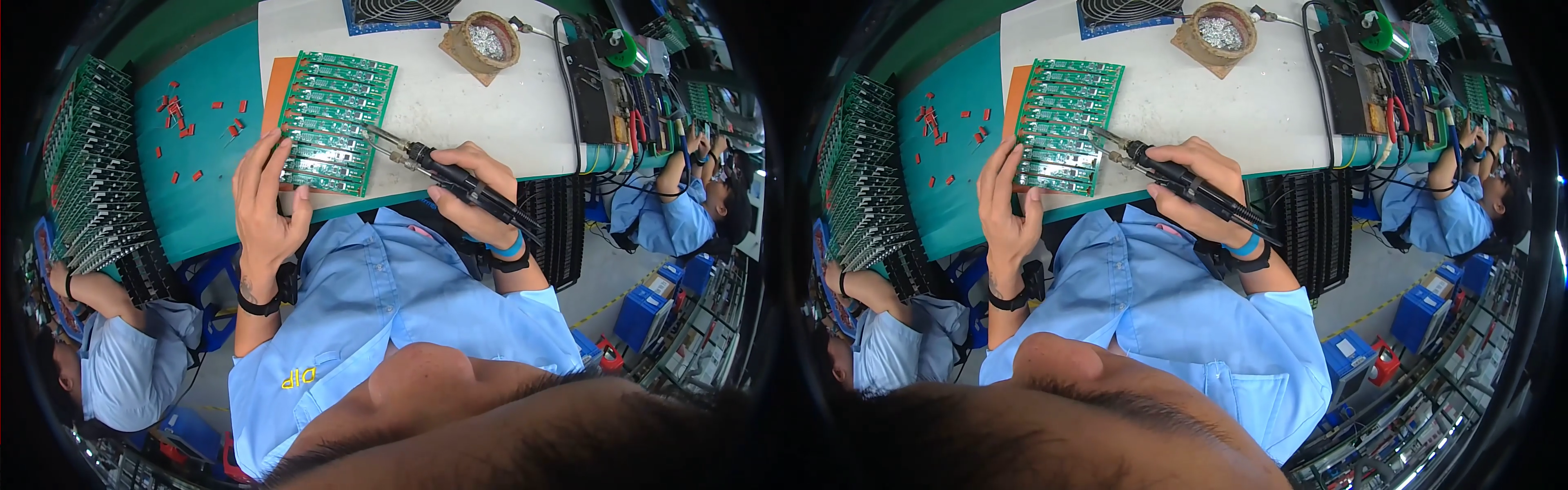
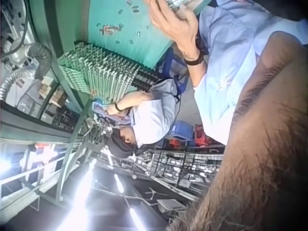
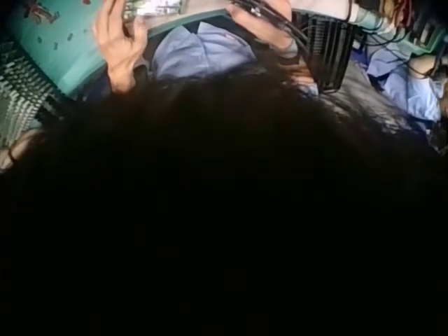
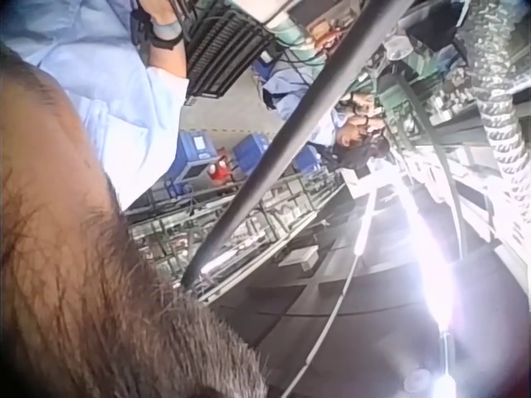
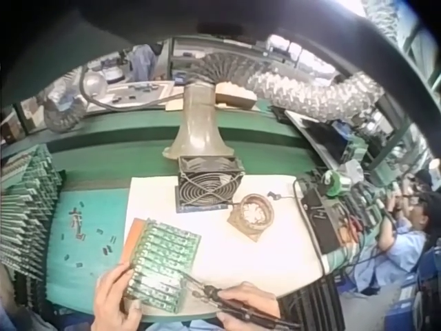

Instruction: Soldering components onto printed circuit boards at a factory workstation.

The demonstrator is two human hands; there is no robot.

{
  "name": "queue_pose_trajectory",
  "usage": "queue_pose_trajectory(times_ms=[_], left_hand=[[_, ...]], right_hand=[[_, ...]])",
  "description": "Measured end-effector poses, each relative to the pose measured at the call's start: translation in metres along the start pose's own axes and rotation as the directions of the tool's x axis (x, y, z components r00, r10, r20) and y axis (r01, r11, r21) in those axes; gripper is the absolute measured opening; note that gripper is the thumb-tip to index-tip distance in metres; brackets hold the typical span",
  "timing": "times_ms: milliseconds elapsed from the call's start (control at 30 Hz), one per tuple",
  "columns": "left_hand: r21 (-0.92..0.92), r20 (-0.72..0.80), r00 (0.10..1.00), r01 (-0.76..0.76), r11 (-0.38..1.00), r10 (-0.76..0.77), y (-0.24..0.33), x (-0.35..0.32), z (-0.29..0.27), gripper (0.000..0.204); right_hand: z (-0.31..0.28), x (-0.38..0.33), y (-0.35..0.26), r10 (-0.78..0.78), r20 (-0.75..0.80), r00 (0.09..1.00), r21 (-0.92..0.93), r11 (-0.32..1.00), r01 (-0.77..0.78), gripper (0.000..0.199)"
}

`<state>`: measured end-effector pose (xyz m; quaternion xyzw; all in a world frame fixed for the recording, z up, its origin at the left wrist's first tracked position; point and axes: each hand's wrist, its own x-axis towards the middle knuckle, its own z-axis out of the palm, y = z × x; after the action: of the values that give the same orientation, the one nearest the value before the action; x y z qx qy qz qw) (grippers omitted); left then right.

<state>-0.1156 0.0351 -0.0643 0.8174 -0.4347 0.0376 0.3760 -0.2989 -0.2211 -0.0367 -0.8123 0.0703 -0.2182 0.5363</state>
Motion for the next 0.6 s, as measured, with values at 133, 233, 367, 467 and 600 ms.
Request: queue_pose_trajectory(times_ms=[133,233,367,467,600], left_hand=[[0.036,-0.021,0.999,-0.034,0.999,0.035,-0.0003,0.0015,0.0028,0.05],[0.056,-0.023,0.998,-0.065,0.996,0.067,-0.0011,0.0029,0.0033,0.051],[0.05,-0.017,0.998,-0.057,0.997,0.057,-0.0002,0.0034,0.0034,0.049],[0.058,-0.022,0.998,-0.057,0.997,0.058,0.0001,0.0033,0.0039,0.049],[0.068,-0.023,0.998,-0.06,0.996,0.061,-0.0005,0.0031,0.0044,0.048]], right_hand=[[0.0036,0.0029,0.0026,0.0,-0.023,1.0,-0.009,1.0,0.0,0.042],[0.0023,0.0042,0.0025,0.001,-0.014,1.0,-0.019,1.0,-0.001,0.042],[-0.0012,0.0052,0.0017,0.008,0.045,0.999,-0.032,0.999,-0.007,0.041],[-0.001,0.0058,0.0021,0.008,0.057,0.998,-0.033,0.999,-0.006,0.041],[0.0021,0.0075,0.0032,-0.016,0.002,1.0,-0.016,1.0,0.016,0.042]])
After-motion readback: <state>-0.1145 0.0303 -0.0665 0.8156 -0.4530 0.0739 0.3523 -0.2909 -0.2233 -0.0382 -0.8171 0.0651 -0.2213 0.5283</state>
